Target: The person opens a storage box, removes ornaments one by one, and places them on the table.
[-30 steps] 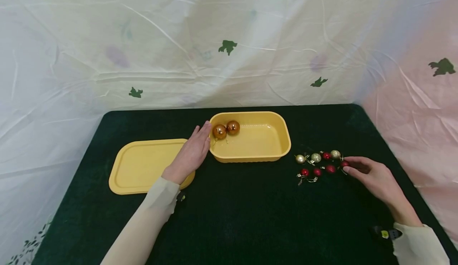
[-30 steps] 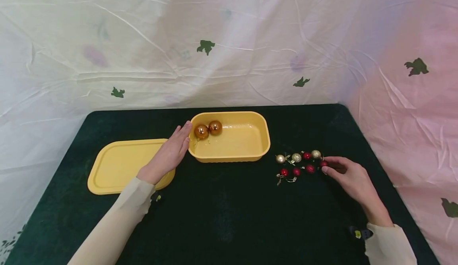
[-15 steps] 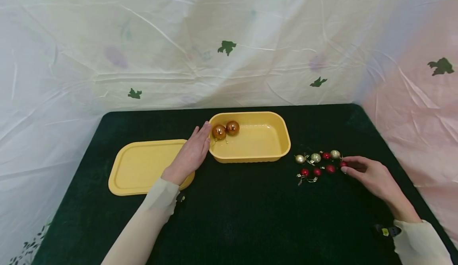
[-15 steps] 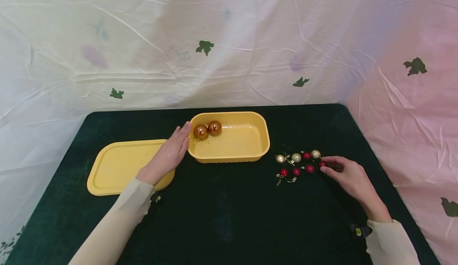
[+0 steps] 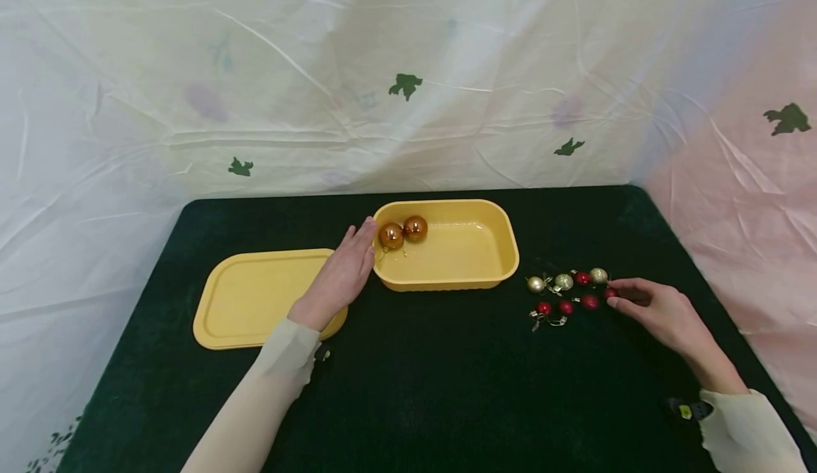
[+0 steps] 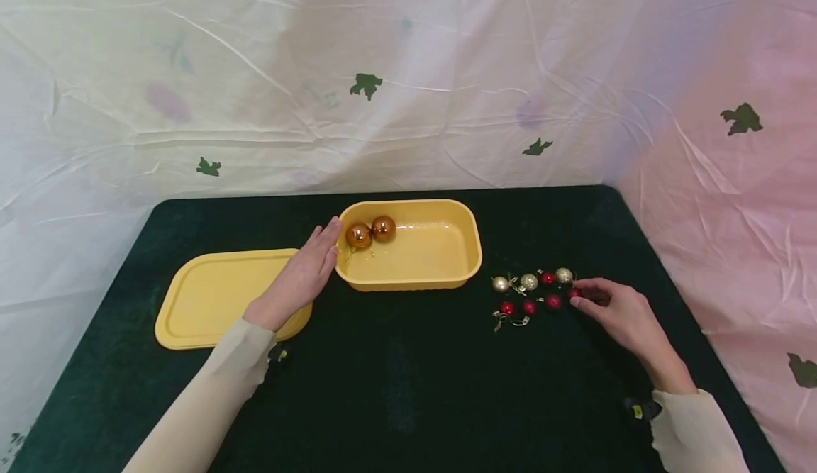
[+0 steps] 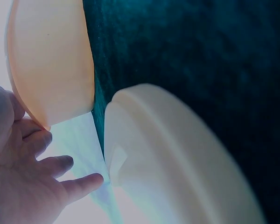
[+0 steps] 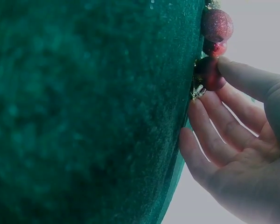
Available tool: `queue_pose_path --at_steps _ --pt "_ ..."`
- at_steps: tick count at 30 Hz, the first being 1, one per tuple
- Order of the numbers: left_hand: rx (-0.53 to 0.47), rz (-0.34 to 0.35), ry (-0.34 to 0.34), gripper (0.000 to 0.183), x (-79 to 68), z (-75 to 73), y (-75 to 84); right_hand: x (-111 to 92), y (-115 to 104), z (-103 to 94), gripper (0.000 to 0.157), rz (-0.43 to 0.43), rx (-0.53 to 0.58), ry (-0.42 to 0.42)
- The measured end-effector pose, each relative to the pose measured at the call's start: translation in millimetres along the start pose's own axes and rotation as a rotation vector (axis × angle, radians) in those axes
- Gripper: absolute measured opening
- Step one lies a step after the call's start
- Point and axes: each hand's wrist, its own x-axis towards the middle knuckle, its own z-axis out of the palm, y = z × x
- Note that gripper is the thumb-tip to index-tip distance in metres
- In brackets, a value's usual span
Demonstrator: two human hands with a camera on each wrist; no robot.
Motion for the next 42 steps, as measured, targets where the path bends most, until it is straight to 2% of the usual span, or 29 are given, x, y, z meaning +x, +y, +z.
queue_pose_path --at_steps 7,11,19,27,30,35,42 --pt "0.001 0.014 0.002 0.058 -0.1 -0.6 -0.3 -1 -2 -0.2 0.047 0.001 0.003 -0.004" --pt "-0.007 0.014 -0.004 0.058 0.0 -1.3 0.0 -3 -5 -0.9 0.050 0.029 -0.005 0.023" --pt "-0.007 0.003 0.002 0.059 -0.3 -1.2 0.9 -17 -15 -8.6 0.042 0.017 -0.013 0.189" --pt "-0.013 -0.007 0.002 0.058 -0.9 0.5 0.9 -28 -37 -12.7 0.044 0.014 0.116 0.302" --pt "-0.013 -0.007 0.006 0.058 -1.2 0.4 1.1 -31 -46 -10.2 0.040 -0.025 0.173 0.361" --pt "-0.011 -0.008 0.005 0.058 -1.1 0.8 1.5 -29 -69 -1.7 0.029 -0.159 0.255 0.443" --pt "-0.012 -0.015 -0.002 0.058 -1.3 1.7 2.0 -16 -106 10.8 0.028 -0.323 0.361 0.421"
